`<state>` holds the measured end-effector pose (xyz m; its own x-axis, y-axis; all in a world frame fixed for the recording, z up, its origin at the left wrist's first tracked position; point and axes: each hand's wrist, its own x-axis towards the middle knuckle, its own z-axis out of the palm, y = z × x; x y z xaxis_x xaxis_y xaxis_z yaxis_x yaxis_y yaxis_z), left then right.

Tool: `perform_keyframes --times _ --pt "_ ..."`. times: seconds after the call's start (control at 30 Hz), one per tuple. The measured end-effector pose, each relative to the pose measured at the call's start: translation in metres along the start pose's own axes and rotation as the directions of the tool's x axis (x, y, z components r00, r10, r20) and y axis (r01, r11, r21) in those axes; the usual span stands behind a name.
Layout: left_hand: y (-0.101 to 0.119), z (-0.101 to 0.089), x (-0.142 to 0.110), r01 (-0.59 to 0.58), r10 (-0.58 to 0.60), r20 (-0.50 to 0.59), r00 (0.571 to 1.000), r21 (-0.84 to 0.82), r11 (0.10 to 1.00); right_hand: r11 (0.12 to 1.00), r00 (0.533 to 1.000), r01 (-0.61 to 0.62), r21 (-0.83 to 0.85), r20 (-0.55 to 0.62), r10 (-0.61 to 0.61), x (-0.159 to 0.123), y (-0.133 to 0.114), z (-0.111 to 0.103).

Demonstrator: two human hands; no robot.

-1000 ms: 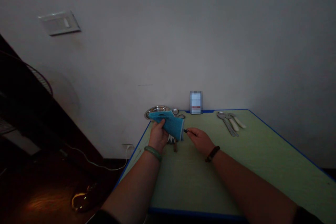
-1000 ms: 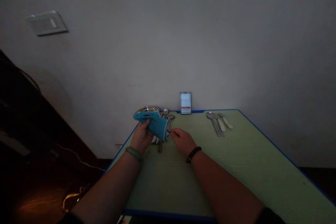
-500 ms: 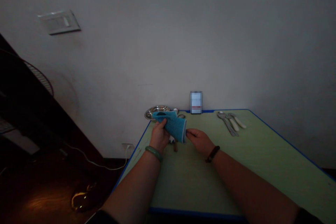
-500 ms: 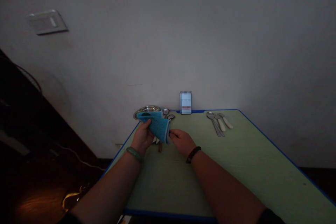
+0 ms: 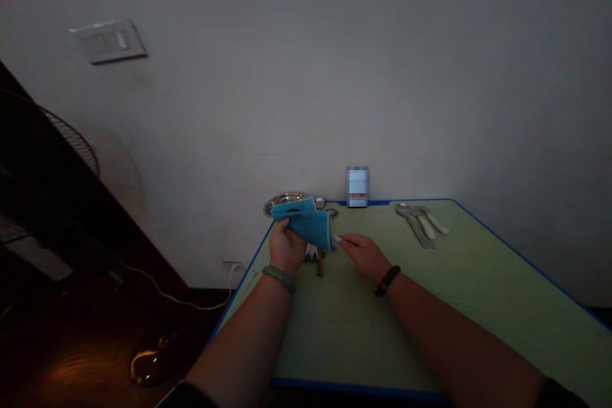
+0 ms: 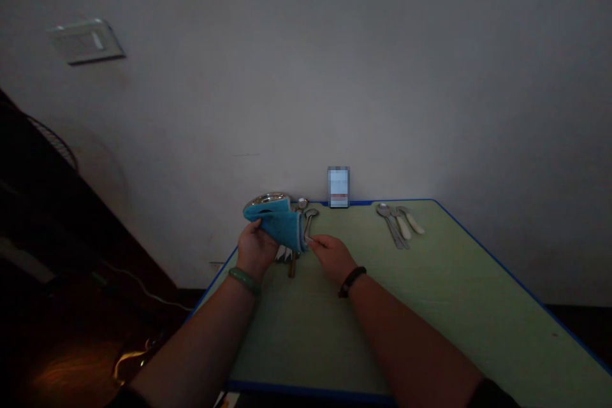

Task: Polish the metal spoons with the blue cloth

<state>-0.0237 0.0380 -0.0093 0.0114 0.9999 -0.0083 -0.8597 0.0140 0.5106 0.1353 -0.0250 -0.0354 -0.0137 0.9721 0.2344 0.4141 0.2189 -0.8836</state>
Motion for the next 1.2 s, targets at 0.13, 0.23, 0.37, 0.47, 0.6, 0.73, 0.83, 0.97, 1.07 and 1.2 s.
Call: perform_keyframes --times 0.13,0.23,0.37,0.47,0.6,0.73,0.83,0.97,1.07,1.2 --pt "0.001 -0.001 -0.002 0.022 -0.022 0.032 0.999 -0.008 1.0 0.996 0.997 -0.083 0.041 -0.008 0.083 0.0 -0.002 0.001" --pt "0.001 -0.001 -0.003 0.068 -0.068 0.009 0.998 -0.003 0.998 0.984 0.988 -0.154 0.09 -0.003 0.155 0.0 -0.001 0.002" --pt "0.002 0.004 -0.007 0.14 -0.14 -0.027 0.99 0.029 0.99 0.974 0.984 -0.178 0.143 0.039 0.174 0.0 0.002 0.003" --pt "0.004 0.008 -0.011 0.16 -0.158 -0.045 0.986 0.049 0.986 0.969 0.982 -0.188 0.158 0.059 0.181 0.0 0.002 0.003" --pt "0.008 0.008 -0.012 0.133 -0.119 -0.136 0.984 0.102 0.986 0.966 0.982 -0.189 0.174 0.059 0.182 0.0 0.001 0.002" --pt "0.01 0.006 -0.009 0.116 -0.094 -0.173 0.98 0.12 0.986 0.977 0.986 -0.163 0.138 -0.004 0.165 0.0 -0.001 -0.001" --pt "0.01 0.006 -0.008 0.09 -0.069 -0.188 0.98 0.106 0.99 0.99 0.991 -0.121 0.073 -0.05 0.125 0.001 -0.002 -0.003" --pt "0.009 0.005 -0.008 0.088 -0.069 -0.172 0.983 0.109 0.99 0.995 0.991 -0.098 0.01 -0.086 0.098 0.001 -0.002 -0.004" --pt "0.008 0.003 -0.008 0.095 -0.077 -0.159 0.984 0.11 0.989 0.996 0.991 -0.09 -0.009 -0.104 0.089 0.001 -0.001 -0.004" --pt "0.007 0.0 -0.006 0.123 -0.099 -0.169 0.981 0.136 0.983 0.995 0.989 -0.1 0.012 -0.104 0.101 0.001 -0.001 -0.003"
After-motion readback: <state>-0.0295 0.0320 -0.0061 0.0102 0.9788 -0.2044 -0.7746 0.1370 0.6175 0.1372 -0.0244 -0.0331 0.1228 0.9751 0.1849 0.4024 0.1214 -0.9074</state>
